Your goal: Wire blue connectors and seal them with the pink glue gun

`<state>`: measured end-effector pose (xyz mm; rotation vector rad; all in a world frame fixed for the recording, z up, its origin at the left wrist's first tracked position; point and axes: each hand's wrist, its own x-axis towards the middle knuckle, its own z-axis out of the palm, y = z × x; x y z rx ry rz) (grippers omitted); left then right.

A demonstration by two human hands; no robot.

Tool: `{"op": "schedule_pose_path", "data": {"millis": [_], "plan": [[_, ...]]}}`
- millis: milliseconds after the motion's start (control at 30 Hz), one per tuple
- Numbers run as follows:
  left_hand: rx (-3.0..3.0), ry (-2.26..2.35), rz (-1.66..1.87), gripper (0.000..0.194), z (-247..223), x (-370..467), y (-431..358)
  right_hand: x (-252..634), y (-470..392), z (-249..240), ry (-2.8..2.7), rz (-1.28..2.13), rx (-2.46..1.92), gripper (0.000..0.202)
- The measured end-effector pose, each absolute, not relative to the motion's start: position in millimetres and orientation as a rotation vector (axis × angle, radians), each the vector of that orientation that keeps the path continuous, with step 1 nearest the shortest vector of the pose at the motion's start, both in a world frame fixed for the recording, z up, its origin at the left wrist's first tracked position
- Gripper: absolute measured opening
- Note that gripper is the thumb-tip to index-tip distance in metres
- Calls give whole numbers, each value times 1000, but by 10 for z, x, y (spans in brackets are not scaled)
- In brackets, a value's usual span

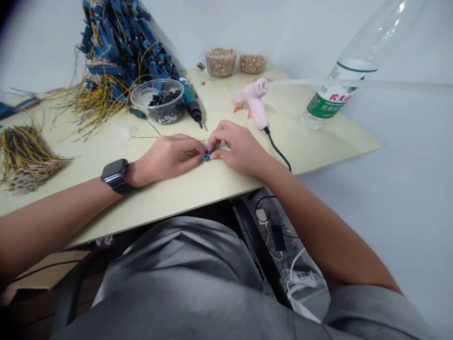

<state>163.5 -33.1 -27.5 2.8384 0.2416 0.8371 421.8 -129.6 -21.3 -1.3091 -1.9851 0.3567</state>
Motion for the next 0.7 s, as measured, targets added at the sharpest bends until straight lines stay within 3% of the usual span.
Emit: {"op": "schedule_pose_path", "data": {"millis": [700], "plan": [[2975, 324, 698, 22, -149, 1009, -361, 3782, -969, -64, -2271, 420, -1104, 9]]}}
